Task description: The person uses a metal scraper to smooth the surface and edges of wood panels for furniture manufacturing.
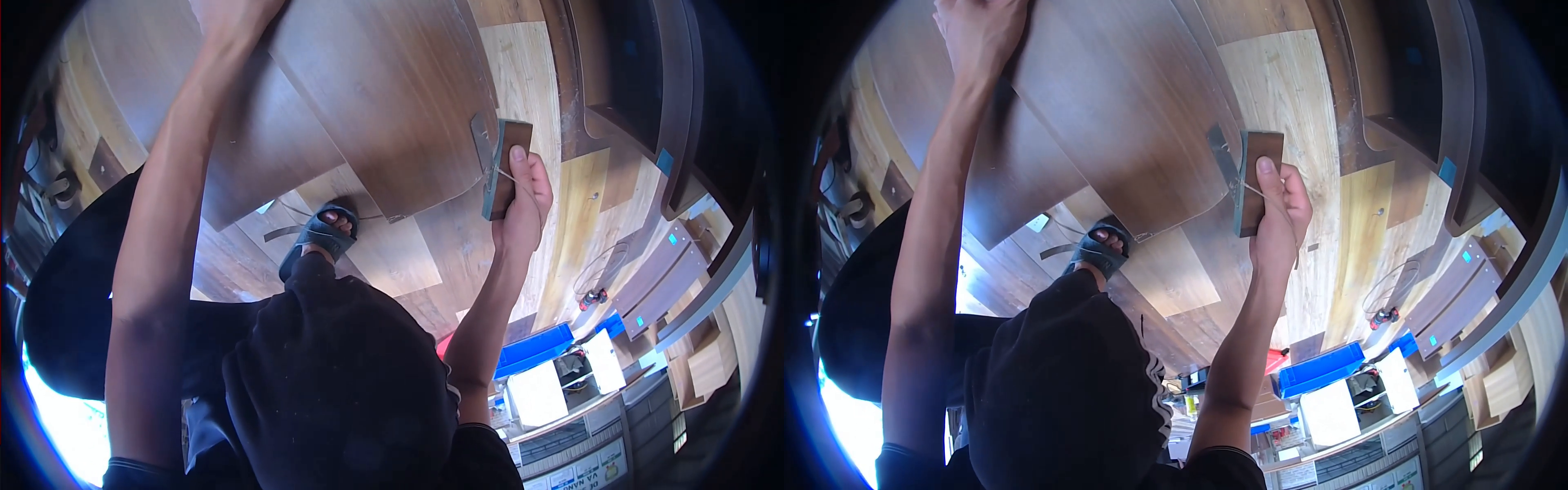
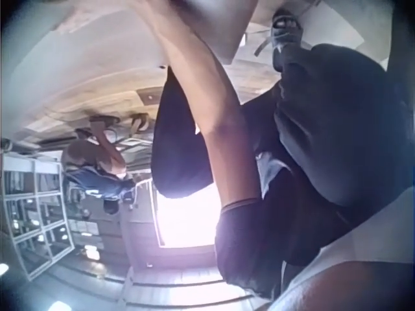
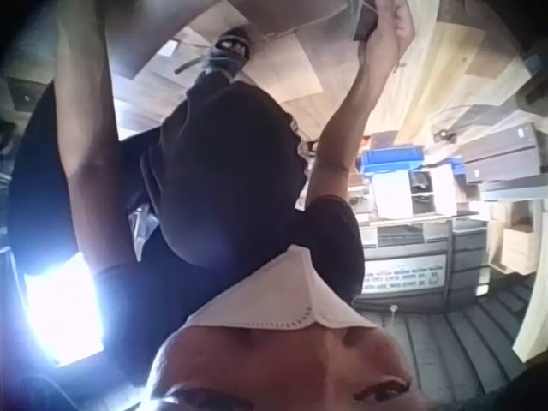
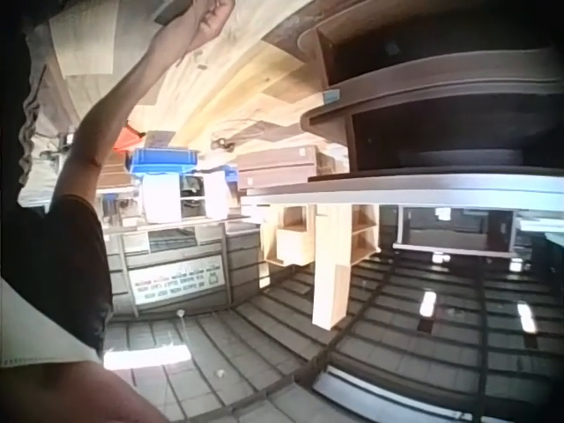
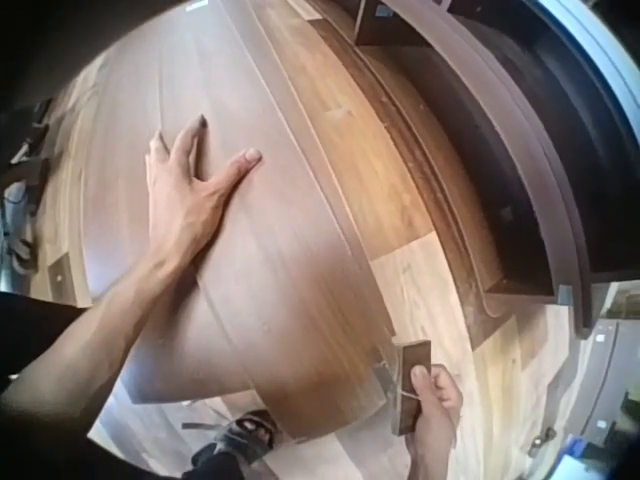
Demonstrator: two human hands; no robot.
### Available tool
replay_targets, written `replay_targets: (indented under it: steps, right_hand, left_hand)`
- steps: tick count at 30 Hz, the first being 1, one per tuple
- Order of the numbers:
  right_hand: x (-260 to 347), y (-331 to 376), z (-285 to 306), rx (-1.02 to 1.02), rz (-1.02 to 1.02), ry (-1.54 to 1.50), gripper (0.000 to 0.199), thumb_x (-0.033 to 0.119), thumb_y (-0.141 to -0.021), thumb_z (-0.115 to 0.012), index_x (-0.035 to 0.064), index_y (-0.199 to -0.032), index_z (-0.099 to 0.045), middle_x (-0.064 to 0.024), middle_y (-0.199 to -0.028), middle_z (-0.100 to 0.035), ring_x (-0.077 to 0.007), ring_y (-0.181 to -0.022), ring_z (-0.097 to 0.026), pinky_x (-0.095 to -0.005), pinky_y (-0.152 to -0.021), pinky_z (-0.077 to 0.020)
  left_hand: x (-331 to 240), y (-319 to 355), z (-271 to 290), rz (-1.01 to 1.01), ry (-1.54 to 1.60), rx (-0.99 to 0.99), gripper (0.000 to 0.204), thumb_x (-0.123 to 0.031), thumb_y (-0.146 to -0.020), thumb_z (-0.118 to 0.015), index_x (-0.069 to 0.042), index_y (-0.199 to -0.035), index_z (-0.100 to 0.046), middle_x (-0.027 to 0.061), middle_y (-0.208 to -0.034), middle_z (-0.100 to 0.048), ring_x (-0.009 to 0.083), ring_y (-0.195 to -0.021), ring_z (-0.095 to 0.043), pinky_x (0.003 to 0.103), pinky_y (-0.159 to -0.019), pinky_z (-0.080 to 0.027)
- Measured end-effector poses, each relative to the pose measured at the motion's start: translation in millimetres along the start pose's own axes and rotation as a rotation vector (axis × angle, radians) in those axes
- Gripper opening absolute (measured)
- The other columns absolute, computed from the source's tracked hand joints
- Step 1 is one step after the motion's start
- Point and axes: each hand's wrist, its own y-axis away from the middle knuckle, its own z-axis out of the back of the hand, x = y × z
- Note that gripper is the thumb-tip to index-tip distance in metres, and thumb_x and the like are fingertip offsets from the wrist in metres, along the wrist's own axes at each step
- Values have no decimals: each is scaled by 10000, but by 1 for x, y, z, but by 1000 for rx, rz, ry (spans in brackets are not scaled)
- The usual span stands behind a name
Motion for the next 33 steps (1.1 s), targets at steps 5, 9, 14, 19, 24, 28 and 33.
replay_targets:
  steps: [5,9,14,19,24,28,33]
  right_hand:
    - [5,-2,10,-30,-2,67,162,224,-1039,-671,91,-950,-646,4,-876,-712,-43,-736,-638,-202,-668,-515]
    - [12,-18,14,-5,26,49,163,223,-1039,-670,98,-939,-640,9,-866,-708,-44,-724,-635,-204,-652,-516]
    - [17,-25,13,51,31,55,165,217,-1043,-663,99,-931,-640,3,-867,-712,-47,-721,-638,-208,-654,-520]
    - [25,-23,12,31,36,65,191,213,-1039,-674,106,-889,-622,16,-863,-705,-31,-699,-611,-183,-640,-484]
    - [27,-17,-9,7,18,103,252,218,-1033,-688,122,-820,-594,77,-714,-577,6,-605,-450,-166,-555,-328]
    - [28,-9,-3,-50,23,152,265,244,-1035,-690,125,-821,-587,90,-693,-542,14,-603,-406,-169,-556,-295]
    - [22,-8,-6,-39,17,152,246,270,-1047,-669,107,-869,-617,62,-768,-606,-2,-636,-463,-169,-597,-362]
  left_hand:
    - [-6,-1,-11,27,42,19,954,-604,-799,-815,-50,-1511,-505,407,-1578,-276,497,-1488,-305,507,-1224,-302]
    - [-8,-5,-19,-5,-3,-23,955,-625,-808,-793,-42,-1509,-510,408,-1569,-293,495,-1485,-312,499,-1226,-299]
    - [-10,-8,-14,-3,-29,-10,960,-650,-811,-771,-35,-1503,-516,410,-1562,-302,498,-1486,-307,495,-1225,-299]
    - [-14,-4,-20,-12,-19,-23,936,-643,-826,-759,-51,-1507,-513,418,-1557,-307,505,-1481,-311,497,-1229,-284]
    - [-8,-9,-8,-17,-65,-32,908,-622,-841,-757,-59,-1509,-512,425,-1561,-296,510,-1483,-306,503,-1235,-268]
    - [-15,-6,-22,-5,-58,-19,891,-606,-849,-761,-66,-1512,-510,431,-1570,-279,514,-1494,-287,508,-1239,-256]
    - [-14,-10,-18,1,-74,1,894,-600,-853,-762,-68,-1520,-497,429,-1582,-255,514,-1507,-257,520,-1239,-248]
